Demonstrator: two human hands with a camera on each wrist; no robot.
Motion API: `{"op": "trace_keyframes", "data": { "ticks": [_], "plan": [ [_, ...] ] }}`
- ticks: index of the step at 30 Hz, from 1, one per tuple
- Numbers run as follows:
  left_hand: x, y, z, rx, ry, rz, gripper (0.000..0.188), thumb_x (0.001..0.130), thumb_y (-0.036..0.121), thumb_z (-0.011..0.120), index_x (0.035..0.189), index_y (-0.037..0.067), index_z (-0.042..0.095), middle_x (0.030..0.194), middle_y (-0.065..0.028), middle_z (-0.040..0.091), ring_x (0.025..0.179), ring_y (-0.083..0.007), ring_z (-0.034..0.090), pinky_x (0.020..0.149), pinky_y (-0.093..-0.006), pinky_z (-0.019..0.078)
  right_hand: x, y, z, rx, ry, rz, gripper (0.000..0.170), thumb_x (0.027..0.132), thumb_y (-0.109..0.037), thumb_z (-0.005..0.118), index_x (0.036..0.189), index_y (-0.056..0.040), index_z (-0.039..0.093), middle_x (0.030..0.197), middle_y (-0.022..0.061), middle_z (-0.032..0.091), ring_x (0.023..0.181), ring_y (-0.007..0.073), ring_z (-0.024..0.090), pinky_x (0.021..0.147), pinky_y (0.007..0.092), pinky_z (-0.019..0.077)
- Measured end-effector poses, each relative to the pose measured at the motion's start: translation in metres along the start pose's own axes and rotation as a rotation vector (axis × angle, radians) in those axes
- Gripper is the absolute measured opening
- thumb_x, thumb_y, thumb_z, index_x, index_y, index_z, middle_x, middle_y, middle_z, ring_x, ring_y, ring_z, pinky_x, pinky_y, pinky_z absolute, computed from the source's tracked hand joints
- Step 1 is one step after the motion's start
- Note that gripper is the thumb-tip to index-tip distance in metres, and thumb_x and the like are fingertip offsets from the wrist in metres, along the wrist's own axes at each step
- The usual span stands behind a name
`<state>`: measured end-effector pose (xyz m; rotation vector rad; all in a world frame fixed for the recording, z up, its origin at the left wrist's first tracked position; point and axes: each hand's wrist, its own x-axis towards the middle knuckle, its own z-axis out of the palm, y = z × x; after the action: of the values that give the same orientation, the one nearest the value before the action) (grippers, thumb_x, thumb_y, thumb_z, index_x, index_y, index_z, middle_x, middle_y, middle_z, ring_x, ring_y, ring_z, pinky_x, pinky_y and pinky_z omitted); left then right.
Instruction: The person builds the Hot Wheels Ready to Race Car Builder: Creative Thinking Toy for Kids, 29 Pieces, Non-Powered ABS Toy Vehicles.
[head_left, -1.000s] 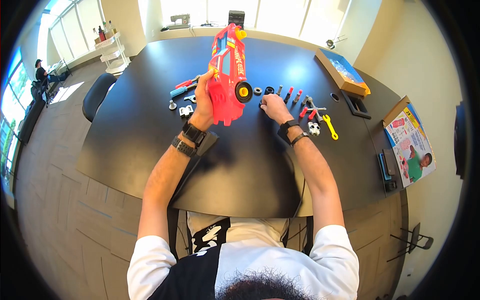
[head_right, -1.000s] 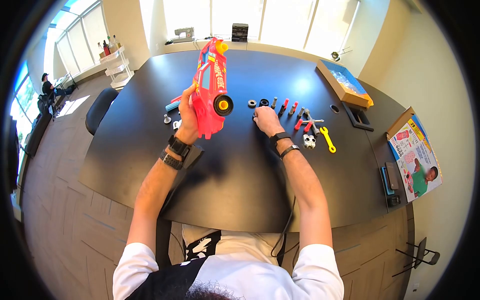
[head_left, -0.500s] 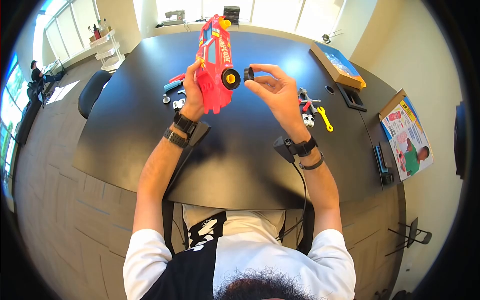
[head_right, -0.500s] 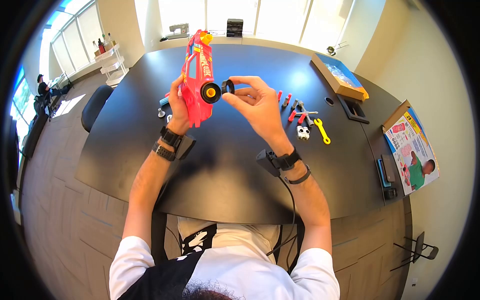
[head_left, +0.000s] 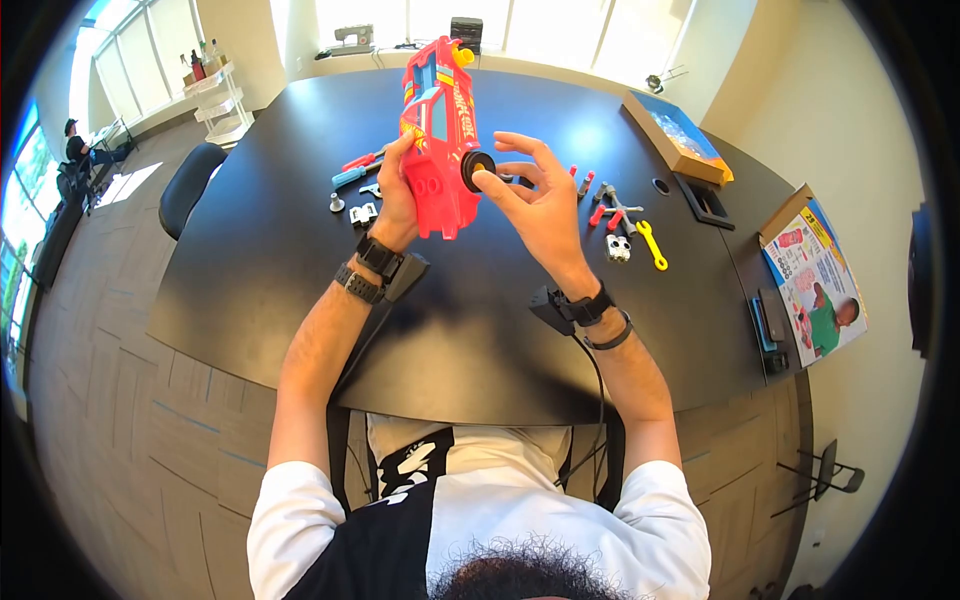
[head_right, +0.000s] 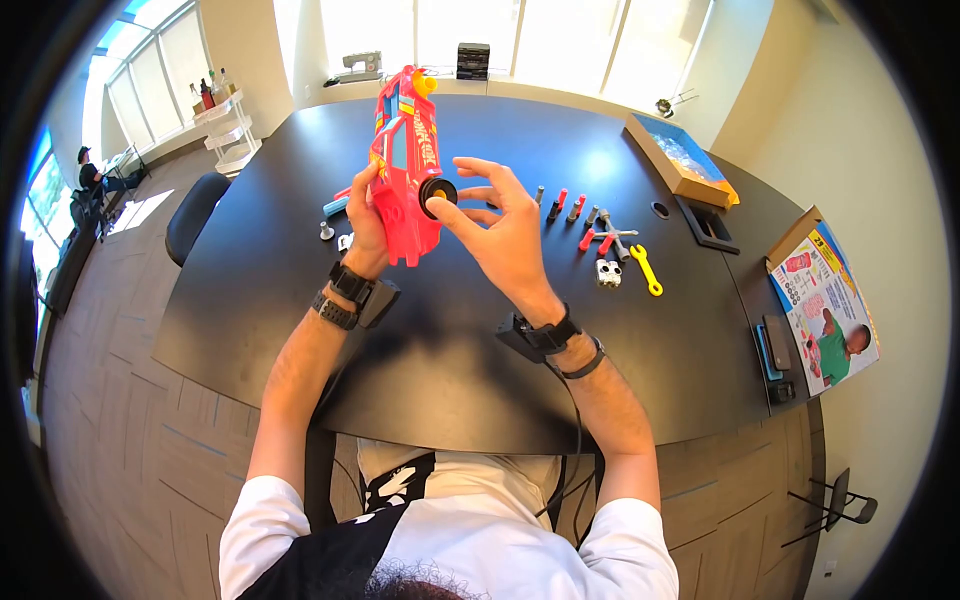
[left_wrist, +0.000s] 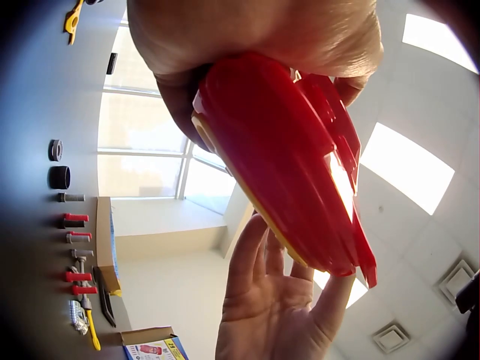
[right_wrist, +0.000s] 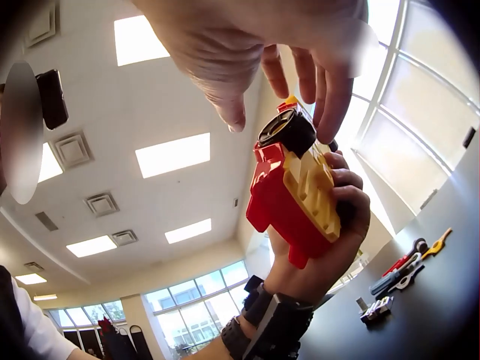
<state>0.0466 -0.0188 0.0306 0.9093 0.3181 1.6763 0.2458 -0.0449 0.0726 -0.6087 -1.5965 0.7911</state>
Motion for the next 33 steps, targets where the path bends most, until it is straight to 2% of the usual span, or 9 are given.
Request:
{"op": "trace_keyframes", "data": {
  "ticks": [2, 5, 9, 13, 15, 18, 24, 26, 33],
  "plan": [
    [0.000, 0.001, 0.002, 0.001, 0.003, 0.010, 0.062, 0.105, 0.052, 0.057, 0.141, 0.001, 0.057, 0.124, -0.0157, 0.074, 0.106, -0.0250, 0.076, 0.093, -0.0392, 0.0627, 0.001, 0.009, -0.003, 0.187, -0.135, -0.013, 0.039, 0.093, -0.008, 0.087, 0.127, 0.0041, 0.073, 0.138, 0.0141, 0.066, 0.117, 0.0220, 0.074, 0.095, 0.0351, 0.0689],
    [0.001, 0.000, 0.002, 0.008, 0.001, 0.023, 0.062, 0.105, 0.052, 0.056, 0.141, 0.001, 0.057, 0.124, -0.0156, 0.074, 0.107, -0.0250, 0.075, 0.094, -0.0393, 0.0624, -0.001, 0.012, -0.006, 0.173, -0.181, -0.038, 0.034, 0.095, 0.000, 0.083, 0.127, 0.0043, 0.073, 0.136, 0.0122, 0.067, 0.121, 0.0221, 0.073, 0.103, 0.0375, 0.0673],
    [0.000, 0.001, 0.001, -0.012, -0.027, 0.012, 0.058, 0.107, 0.051, 0.055, 0.140, 0.003, 0.059, 0.124, -0.0129, 0.074, 0.107, -0.0214, 0.075, 0.096, -0.0364, 0.0610, 0.001, 0.017, -0.005, 0.175, -0.162, -0.052, 0.033, 0.094, 0.001, 0.083, 0.125, 0.0054, 0.073, 0.132, 0.0123, 0.069, 0.118, 0.0214, 0.074, 0.103, 0.0372, 0.0673],
    [0.001, -0.001, -0.003, 0.005, -0.022, 0.018, 0.057, 0.107, 0.051, 0.054, 0.139, 0.003, 0.059, 0.125, -0.0131, 0.074, 0.108, -0.0215, 0.074, 0.096, -0.0363, 0.0607, 0.003, 0.019, -0.004, 0.144, -0.134, -0.025, 0.032, 0.093, -0.002, 0.086, 0.121, 0.0053, 0.074, 0.124, 0.0120, 0.074, 0.111, 0.0187, 0.076, 0.098, 0.0355, 0.0680],
    [0.000, -0.002, -0.001, -0.010, 0.002, 0.005, 0.060, 0.105, 0.049, 0.059, 0.139, 0.000, 0.058, 0.124, -0.0160, 0.073, 0.106, -0.0248, 0.076, 0.092, -0.0388, 0.0628, 0.001, 0.019, -0.003, 0.126, -0.128, -0.021, 0.032, 0.093, -0.003, 0.087, 0.120, 0.0052, 0.074, 0.121, 0.0119, 0.075, 0.109, 0.0176, 0.076, 0.095, 0.0347, 0.0681],
    [0.001, -0.002, 0.003, -0.006, 0.027, 0.034, 0.061, 0.105, 0.051, 0.058, 0.139, 0.000, 0.058, 0.125, -0.0158, 0.073, 0.107, -0.0248, 0.076, 0.094, -0.0387, 0.0625, -0.003, 0.020, 0.000, 0.134, -0.121, -0.008, 0.034, 0.093, -0.004, 0.087, 0.123, 0.0045, 0.074, 0.122, 0.0119, 0.076, 0.111, 0.0170, 0.075, 0.095, 0.0337, 0.0673],
    [0.004, -0.005, -0.002, -0.020, 0.020, 0.058, 0.063, 0.106, 0.053, 0.055, 0.140, 0.000, 0.058, 0.126, -0.0150, 0.073, 0.110, -0.0240, 0.075, 0.096, -0.0382, 0.0614, -0.004, 0.022, 0.005, 0.253, -0.154, -0.047, 0.041, 0.096, -0.001, 0.083, 0.136, 0.0028, 0.071, 0.127, 0.0096, 0.068, 0.118, 0.0186, 0.072, 0.103, 0.0343, 0.0644],
    [0.005, -0.006, -0.003, -0.035, 0.012, 0.049, 0.063, 0.106, 0.053, 0.056, 0.140, 0.000, 0.058, 0.126, -0.0149, 0.073, 0.110, -0.0239, 0.075, 0.097, -0.0382, 0.0614, -0.003, 0.023, 0.003, 0.226, -0.186, -0.086, 0.044, 0.097, 0.001, 0.080, 0.140, 0.0011, 0.070, 0.129, 0.0086, 0.064, 0.119, 0.0190, 0.071, 0.103, 0.0338, 0.0639],
    [0.003, -0.004, 0.000, -0.034, 0.017, 0.034, 0.062, 0.105, 0.052, 0.057, 0.139, 0.000, 0.058, 0.125, -0.0142, 0.073, 0.108, -0.0232, 0.075, 0.095, -0.0378, 0.0619, -0.006, 0.016, 0.002, 0.092, -0.180, -0.179, 0.045, 0.098, 0.000, 0.079, 0.142, -0.0003, 0.070, 0.130, 0.0104, 0.066, 0.114, 0.0204, 0.073, 0.105, 0.0346, 0.0624]
  ]
}}
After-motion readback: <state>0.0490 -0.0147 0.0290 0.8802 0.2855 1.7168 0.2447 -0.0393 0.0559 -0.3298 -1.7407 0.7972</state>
